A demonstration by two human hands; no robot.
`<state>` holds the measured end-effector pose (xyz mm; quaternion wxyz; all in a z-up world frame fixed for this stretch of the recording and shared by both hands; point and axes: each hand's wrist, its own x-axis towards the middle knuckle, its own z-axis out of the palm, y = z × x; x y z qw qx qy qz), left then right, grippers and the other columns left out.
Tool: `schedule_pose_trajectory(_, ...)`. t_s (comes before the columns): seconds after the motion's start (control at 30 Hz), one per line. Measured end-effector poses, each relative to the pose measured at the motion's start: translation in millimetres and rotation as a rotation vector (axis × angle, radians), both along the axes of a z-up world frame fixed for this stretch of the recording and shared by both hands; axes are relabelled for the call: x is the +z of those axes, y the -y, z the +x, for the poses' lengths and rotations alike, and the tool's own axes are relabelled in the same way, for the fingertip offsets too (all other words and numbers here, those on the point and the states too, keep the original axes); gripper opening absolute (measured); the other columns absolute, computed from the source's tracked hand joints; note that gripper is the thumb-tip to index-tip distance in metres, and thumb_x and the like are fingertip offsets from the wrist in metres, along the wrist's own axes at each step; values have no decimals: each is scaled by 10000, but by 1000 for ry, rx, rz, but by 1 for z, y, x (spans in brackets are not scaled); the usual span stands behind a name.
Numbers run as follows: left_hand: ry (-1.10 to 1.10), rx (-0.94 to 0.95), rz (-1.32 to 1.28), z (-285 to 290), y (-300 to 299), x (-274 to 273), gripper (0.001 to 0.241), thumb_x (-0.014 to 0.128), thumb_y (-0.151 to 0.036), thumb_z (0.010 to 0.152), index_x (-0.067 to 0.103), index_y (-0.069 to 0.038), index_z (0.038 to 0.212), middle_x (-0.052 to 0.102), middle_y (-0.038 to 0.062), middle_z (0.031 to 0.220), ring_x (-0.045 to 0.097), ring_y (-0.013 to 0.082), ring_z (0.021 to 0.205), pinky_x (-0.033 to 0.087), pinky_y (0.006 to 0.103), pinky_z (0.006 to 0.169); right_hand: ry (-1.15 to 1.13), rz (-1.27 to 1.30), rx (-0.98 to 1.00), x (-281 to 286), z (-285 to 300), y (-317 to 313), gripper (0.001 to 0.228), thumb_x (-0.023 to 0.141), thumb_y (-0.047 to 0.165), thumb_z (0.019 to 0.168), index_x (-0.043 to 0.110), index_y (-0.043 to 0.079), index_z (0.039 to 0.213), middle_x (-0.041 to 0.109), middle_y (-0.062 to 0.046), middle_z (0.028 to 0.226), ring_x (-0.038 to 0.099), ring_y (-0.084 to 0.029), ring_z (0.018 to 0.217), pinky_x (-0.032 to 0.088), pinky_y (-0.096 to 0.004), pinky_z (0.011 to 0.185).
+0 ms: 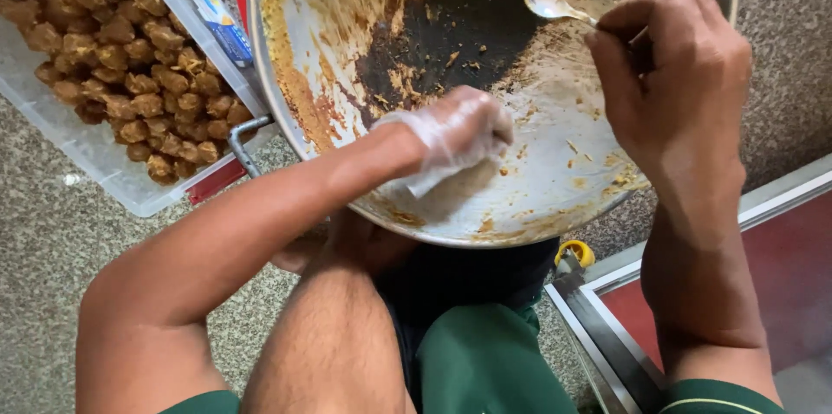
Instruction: Shaping dough into small balls using a spoon for portioning and hands for rolling before placing them in a storage container.
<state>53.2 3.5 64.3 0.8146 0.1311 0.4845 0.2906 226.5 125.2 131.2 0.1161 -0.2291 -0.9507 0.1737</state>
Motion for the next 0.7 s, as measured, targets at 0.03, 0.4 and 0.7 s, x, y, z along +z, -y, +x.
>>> schedule_pose_trajectory(0.03, 3, -2, 0, 7, 0, -1, 296, 479, 2, 829, 454, -120, 561, 393, 15, 561, 326, 132, 511, 277, 303, 466, 3, 0, -2, 0, 3, -3, 137, 834, -200, 1099, 708, -158, 1129, 651, -224, 1041, 551, -241, 729, 470, -358, 661)
schedule_pose_trajectory(0.4, -518, -1038, 767, -5, 21, 1, 123, 698, -57, 710, 680, -131, 614, 632, 5, 587, 539, 136, 498, 475, 279, 453, -4, 2, -35, 5, 20, -17, 137, 856, -248, 1170, 726, -208, 1191, 635, -255, 1077, 545, -261, 759, 469, -372, 700)
schedule_pose_trajectory(0.7, -154, 163, 347, -63, 21, 15, 596, 583, -577, 790, 746, -6, 848, 665, 70, 692, 652, 145, 617, 649, 295, 628, -14, -6, -53, 4, 7, -10, 116, 827, -230, 1092, 717, -204, 1119, 630, -235, 992, 521, -233, 681, 435, -336, 598)
